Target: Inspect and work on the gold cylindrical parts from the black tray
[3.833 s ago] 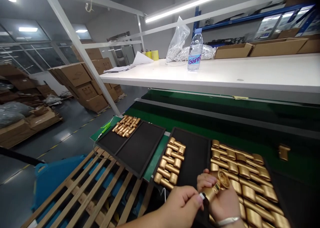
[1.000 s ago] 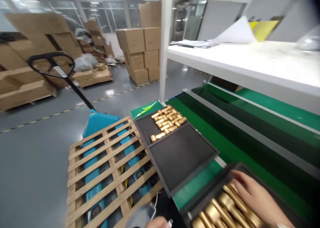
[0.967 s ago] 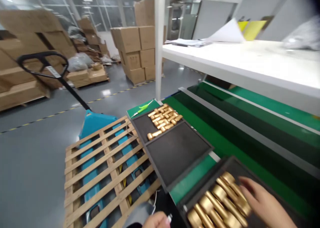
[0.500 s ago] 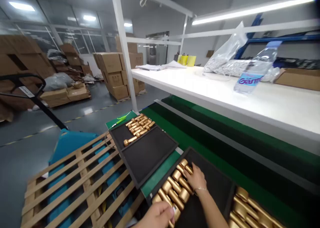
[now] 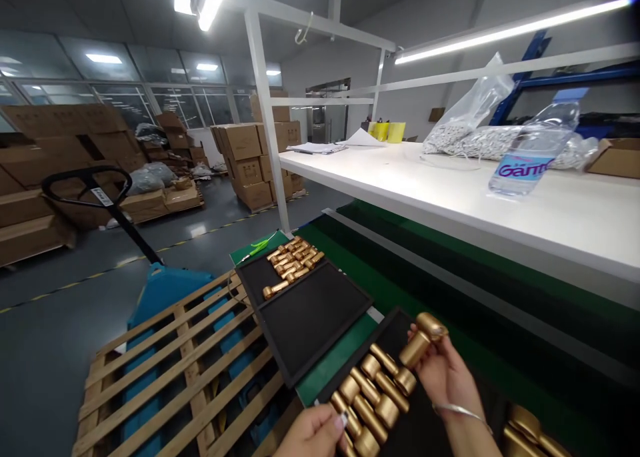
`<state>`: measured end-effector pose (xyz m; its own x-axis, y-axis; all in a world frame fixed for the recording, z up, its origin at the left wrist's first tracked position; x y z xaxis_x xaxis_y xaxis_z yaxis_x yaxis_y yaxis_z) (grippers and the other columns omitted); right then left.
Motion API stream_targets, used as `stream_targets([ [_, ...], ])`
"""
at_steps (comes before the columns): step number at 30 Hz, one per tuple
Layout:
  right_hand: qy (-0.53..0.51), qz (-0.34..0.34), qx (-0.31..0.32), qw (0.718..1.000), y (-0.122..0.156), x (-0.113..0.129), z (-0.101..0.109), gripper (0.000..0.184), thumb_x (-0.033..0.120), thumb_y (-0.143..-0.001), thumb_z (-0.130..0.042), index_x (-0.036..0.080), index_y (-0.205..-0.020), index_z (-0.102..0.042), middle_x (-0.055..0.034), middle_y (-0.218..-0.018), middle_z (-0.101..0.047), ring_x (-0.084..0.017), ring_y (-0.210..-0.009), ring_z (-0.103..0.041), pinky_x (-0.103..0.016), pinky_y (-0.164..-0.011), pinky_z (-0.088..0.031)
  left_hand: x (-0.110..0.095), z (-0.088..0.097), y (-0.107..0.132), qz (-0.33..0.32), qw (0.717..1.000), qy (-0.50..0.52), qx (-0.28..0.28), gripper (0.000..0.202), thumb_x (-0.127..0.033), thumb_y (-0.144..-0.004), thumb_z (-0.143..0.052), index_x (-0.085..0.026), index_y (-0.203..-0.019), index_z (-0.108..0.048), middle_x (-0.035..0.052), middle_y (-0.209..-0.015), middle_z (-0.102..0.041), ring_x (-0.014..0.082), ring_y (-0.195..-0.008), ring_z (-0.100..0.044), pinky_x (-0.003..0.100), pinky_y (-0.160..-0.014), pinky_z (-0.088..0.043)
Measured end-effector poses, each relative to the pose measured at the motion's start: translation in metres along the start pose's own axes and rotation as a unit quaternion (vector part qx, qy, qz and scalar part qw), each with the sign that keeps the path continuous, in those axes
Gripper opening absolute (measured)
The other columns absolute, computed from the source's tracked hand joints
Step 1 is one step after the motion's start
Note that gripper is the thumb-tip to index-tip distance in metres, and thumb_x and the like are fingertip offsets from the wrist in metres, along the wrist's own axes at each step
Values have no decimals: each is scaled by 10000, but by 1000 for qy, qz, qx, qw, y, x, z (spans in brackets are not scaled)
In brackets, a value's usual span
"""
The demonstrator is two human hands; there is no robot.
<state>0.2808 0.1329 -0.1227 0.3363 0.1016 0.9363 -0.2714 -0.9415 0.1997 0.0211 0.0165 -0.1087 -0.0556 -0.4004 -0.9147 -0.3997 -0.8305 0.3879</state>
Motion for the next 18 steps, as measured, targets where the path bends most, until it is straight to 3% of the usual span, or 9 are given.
stream_targets([
  [1,-103,-35,4,994,16,3,-7,440,551,-819,-385,273,-1134,-514,-56,-1112,-616,-241,-1002,-599,-440,-784,-510,-11,-5,1,-6,1000,9,5,601,-766,-707,-496,-167,-693,-533,-95,-421,-288,73,-410,-213,243,-446,-148],
  [4,-325,-153,15,933,69,5,-39,194,305,-808,-444,237,-938,-571,-16,-784,-588,-165,-703,-595,-365,-629,-521,-42,-25,7,-34,998,33,32,530,-687,-779,-490,-164,-717,-545,-98,-422,-285,78,-415,-234,237,-451,-187],
  [6,-386,-220,39,895,100,8,-67,118,145,-772,-441,198,-816,-537,28,-624,-472,-99,-520,-488,-259,-512,-471,-63,-40,14,-73,996,-4,54,476,-596,-836,-485,-146,-717,-580,-69,-483,-355,84,-472,-304,234,-487,-237],
  [9,-431,-279,62,856,131,15,-98,182,5,-731,-423,180,-763,-464,66,-567,-380,-48,-439,-392,-155,-443,-385,-89,-53,25,-148,985,-63,67,394,-466,-879,-478,-133,-720,-616,-25,-602,-452,106,-604,-412,234,-590,-328],
  [14,-429,-264,77,860,146,27,-110,227,-31,-737,-413,191,-783,-416,79,-569,-369,-29,-450,-391,-111,-459,-362,-104,-59,34,-206,970,-96,86,301,-320,-889,-459,-134,-720,-625,8,-686,-542,132,-699,-499,240,-687,-398],
  [18,-423,-289,66,856,151,24,-111,217,-13,-733,-418,197,-756,-368,83,-554,-366,-26,-435,-387,-105,-450,-361,-109,-60,39,-247,949,-173,88,235,-265,-876,-472,-150,-729,-616,0,-672,-529,126,-667,-493,232,-681,-405],
])
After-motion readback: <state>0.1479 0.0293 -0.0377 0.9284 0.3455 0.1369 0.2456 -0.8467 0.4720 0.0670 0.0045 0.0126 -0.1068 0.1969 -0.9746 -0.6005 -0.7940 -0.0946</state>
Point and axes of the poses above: each hand's wrist, its own y-axis away from the middle knuckle, its own z-axis out of the back of the hand, x = y × z, the point moved 9 cm from there along -y, towards the middle knuckle
